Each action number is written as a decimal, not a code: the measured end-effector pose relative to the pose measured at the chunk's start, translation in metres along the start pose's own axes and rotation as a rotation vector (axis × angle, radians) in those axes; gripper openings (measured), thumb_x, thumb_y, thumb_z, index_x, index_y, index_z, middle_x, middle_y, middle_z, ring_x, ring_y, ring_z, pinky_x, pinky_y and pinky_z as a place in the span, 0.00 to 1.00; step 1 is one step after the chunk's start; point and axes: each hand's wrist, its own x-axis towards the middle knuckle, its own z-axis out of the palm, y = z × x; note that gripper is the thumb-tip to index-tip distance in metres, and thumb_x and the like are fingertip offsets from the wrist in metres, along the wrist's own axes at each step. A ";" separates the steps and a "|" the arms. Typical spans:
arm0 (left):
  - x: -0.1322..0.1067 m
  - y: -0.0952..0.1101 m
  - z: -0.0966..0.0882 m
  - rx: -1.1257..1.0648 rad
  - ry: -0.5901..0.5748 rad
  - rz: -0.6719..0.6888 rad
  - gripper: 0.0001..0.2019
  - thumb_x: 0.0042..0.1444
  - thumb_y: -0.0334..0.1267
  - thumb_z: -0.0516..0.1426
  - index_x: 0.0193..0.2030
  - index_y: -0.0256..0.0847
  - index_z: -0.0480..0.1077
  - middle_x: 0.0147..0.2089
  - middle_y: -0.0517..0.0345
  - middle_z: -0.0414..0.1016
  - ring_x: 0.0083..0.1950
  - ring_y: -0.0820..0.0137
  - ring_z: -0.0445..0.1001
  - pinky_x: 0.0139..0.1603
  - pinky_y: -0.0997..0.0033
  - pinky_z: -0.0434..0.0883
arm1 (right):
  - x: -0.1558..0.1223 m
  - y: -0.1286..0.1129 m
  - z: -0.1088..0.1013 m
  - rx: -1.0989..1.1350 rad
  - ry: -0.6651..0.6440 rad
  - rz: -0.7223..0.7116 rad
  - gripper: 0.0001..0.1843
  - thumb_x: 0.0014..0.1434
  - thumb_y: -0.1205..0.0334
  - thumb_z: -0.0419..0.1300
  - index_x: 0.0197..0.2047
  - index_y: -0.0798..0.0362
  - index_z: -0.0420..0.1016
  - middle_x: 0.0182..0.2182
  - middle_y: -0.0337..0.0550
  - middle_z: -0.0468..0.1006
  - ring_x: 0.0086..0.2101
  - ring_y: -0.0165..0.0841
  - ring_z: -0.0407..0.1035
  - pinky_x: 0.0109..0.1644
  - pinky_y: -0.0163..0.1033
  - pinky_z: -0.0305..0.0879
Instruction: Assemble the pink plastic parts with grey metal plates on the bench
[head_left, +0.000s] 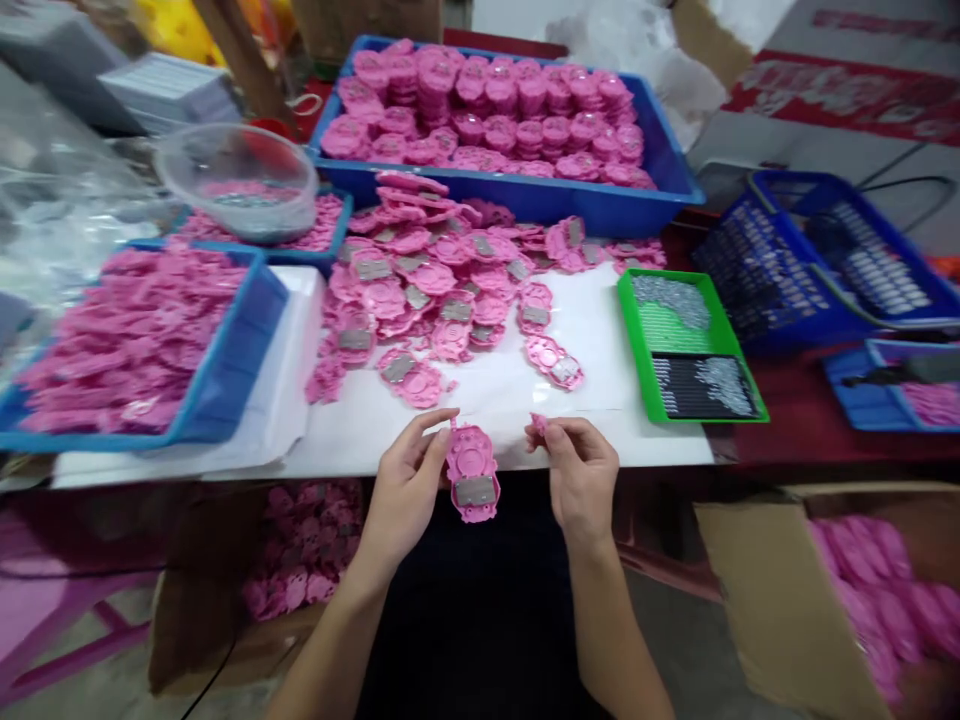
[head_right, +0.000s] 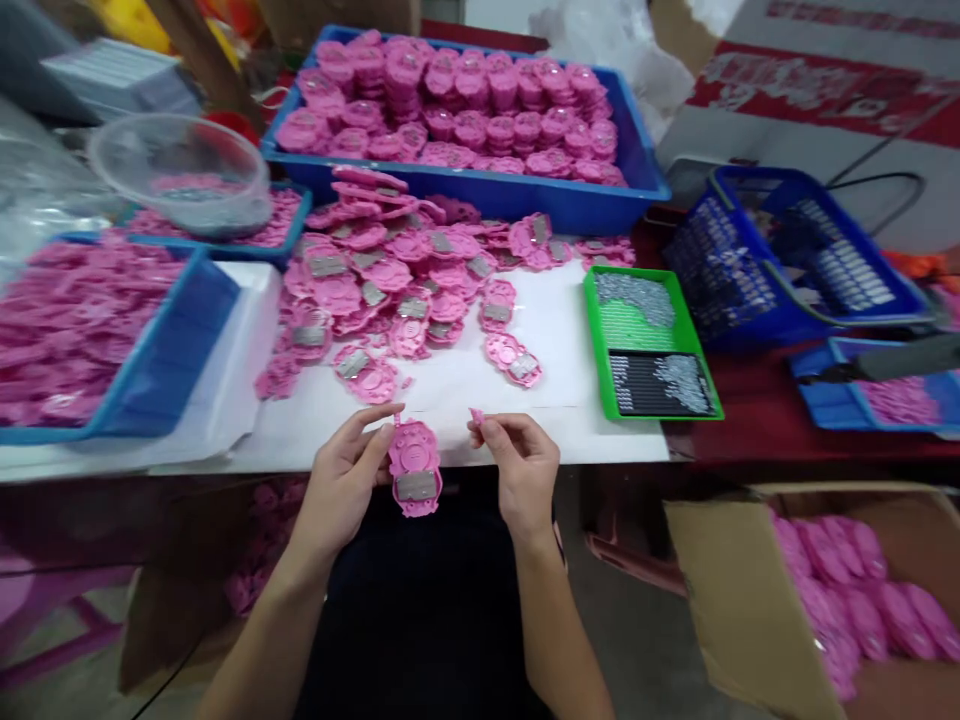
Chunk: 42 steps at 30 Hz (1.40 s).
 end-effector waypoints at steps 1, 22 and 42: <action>0.001 -0.001 0.006 0.021 -0.021 -0.006 0.24 0.62 0.53 0.61 0.59 0.41 0.72 0.29 0.63 0.70 0.27 0.76 0.67 0.29 0.79 0.72 | -0.002 -0.001 -0.004 0.127 0.049 0.097 0.09 0.60 0.55 0.71 0.34 0.50 0.81 0.30 0.39 0.82 0.29 0.30 0.75 0.36 0.37 0.73; 0.016 0.001 0.044 0.096 -0.148 -0.015 0.24 0.63 0.52 0.59 0.62 0.42 0.71 0.29 0.63 0.67 0.28 0.75 0.68 0.33 0.76 0.74 | 0.003 -0.001 -0.025 -0.023 0.028 0.025 0.09 0.62 0.59 0.69 0.45 0.50 0.80 0.41 0.45 0.85 0.37 0.34 0.79 0.46 0.44 0.79; 0.021 -0.003 0.039 0.108 -0.233 0.021 0.24 0.65 0.50 0.57 0.64 0.44 0.69 0.37 0.58 0.73 0.37 0.71 0.71 0.43 0.72 0.73 | 0.010 0.002 -0.022 -0.878 -0.354 -0.748 0.30 0.65 0.77 0.59 0.67 0.47 0.71 0.55 0.51 0.81 0.57 0.44 0.73 0.58 0.54 0.77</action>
